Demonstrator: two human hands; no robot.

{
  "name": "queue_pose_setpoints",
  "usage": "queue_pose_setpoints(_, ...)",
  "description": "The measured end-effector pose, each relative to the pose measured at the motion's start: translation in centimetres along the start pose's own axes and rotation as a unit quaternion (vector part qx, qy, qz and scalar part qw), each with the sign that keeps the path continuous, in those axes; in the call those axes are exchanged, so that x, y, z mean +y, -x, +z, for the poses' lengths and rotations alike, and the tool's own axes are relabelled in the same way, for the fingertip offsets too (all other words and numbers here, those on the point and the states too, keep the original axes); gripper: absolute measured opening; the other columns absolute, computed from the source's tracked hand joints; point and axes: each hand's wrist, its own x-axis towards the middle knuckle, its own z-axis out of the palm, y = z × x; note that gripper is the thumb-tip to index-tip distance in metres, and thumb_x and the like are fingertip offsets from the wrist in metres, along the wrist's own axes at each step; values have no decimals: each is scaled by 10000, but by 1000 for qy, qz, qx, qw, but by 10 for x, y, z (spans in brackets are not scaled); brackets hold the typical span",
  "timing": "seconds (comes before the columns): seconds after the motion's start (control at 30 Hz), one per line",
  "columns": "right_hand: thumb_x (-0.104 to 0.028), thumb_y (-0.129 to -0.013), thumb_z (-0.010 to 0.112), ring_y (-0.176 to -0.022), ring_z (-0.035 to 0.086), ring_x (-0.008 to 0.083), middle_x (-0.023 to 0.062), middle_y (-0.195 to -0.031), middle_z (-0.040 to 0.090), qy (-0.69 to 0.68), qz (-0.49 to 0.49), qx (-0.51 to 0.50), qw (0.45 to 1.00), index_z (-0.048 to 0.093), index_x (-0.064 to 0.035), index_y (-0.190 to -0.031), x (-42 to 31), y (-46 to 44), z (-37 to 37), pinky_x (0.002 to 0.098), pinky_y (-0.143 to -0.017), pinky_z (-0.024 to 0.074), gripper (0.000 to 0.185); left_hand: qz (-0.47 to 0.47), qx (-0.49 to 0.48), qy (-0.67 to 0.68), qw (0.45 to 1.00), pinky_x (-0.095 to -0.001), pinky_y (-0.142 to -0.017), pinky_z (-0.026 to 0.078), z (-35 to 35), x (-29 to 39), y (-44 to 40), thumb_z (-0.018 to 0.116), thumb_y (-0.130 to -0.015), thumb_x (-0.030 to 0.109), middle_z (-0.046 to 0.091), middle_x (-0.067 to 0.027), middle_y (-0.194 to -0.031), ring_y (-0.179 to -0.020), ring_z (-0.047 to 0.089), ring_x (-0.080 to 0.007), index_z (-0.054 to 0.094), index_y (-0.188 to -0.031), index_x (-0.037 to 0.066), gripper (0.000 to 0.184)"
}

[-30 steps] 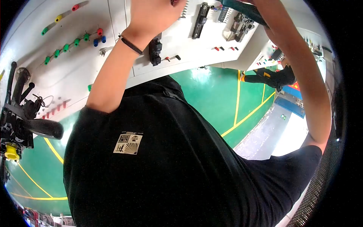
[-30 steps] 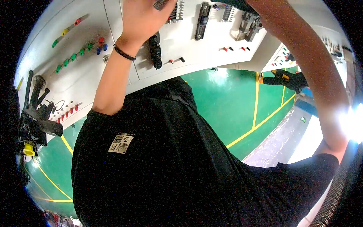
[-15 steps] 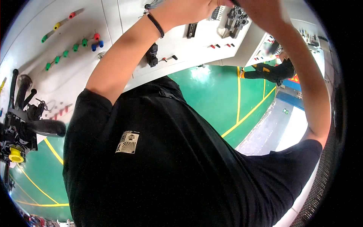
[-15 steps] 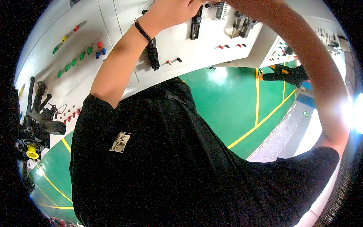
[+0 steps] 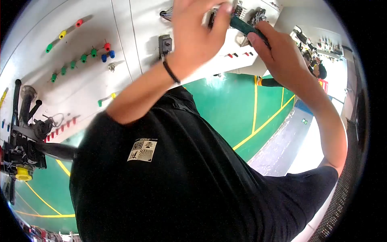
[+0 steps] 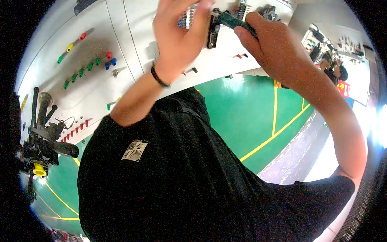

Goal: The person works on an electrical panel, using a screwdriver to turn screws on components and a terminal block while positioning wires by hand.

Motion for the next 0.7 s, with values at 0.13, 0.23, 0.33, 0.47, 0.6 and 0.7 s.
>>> queue_pose_setpoints(0.13, -352, -1002, 528, -674, 577, 321, 163, -707, 570, -176, 104, -34, 978, 547, -46, -1025, -15, -11, -18, 446, -653, 439, 308, -538, -125, 329, 766, -264, -575, 403, -18, 66, 24, 581, -969, 187, 600, -31, -738, -621, 511, -138, 649, -907, 16, 195)
queue_pose_setpoints(0.23, -401, -1016, 480, -509, 323, 88, -15, -614, 382, -393, 242, -79, 884, 585, -75, -966, -25, -7, -24, 270, -465, 224, 347, -644, -102, 613, 446, -274, -619, 406, -12, 52, 24, 421, -1058, 367, 578, -49, -793, -659, 494, -141, 561, -1148, 21, 384)
queue_pose_setpoints(0.33, -432, -1017, 470, -450, 251, 17, -73, -581, 319, -491, 267, -115, 822, 595, -74, -946, -24, -9, -30, 219, -397, 170, 386, -580, -56, 743, 329, -279, -644, 405, 3, 23, 31, 421, -1055, 400, 604, -66, -839, -670, 500, -154, 544, -1203, 42, 407)
queue_pose_setpoints(0.47, -427, -1018, 468, -466, 300, 35, -62, -603, 353, -441, 256, -151, 847, 613, -65, -1019, -15, -14, -29, 224, -410, 212, 390, -603, 18, 728, 325, -259, -617, 395, -2, 39, 17, 426, -1063, 218, 538, -33, -706, -574, 460, -153, 542, -915, 66, 242)
queue_pose_setpoints(0.6, -405, -979, 590, -684, 572, 135, 18, -752, 581, -48, 47, 41, 997, 604, -120, -1214, -23, -12, -20, 306, -618, 467, 370, -671, 11, 623, 401, -225, -582, 370, -2, 44, 4, 382, -1085, 281, 489, 3, -675, -553, 414, -101, 472, -904, 94, 274)
queue_pose_setpoints(0.7, -420, -958, 621, -830, 685, 223, 75, -1006, 692, 252, -56, 78, 963, 595, -133, -1267, -19, -14, -8, 322, -806, 528, 422, -664, 3, 647, 376, -233, -574, 376, -4, 33, 12, 394, -1082, 266, 470, 14, -664, -548, 414, -103, 458, -992, 88, 209)
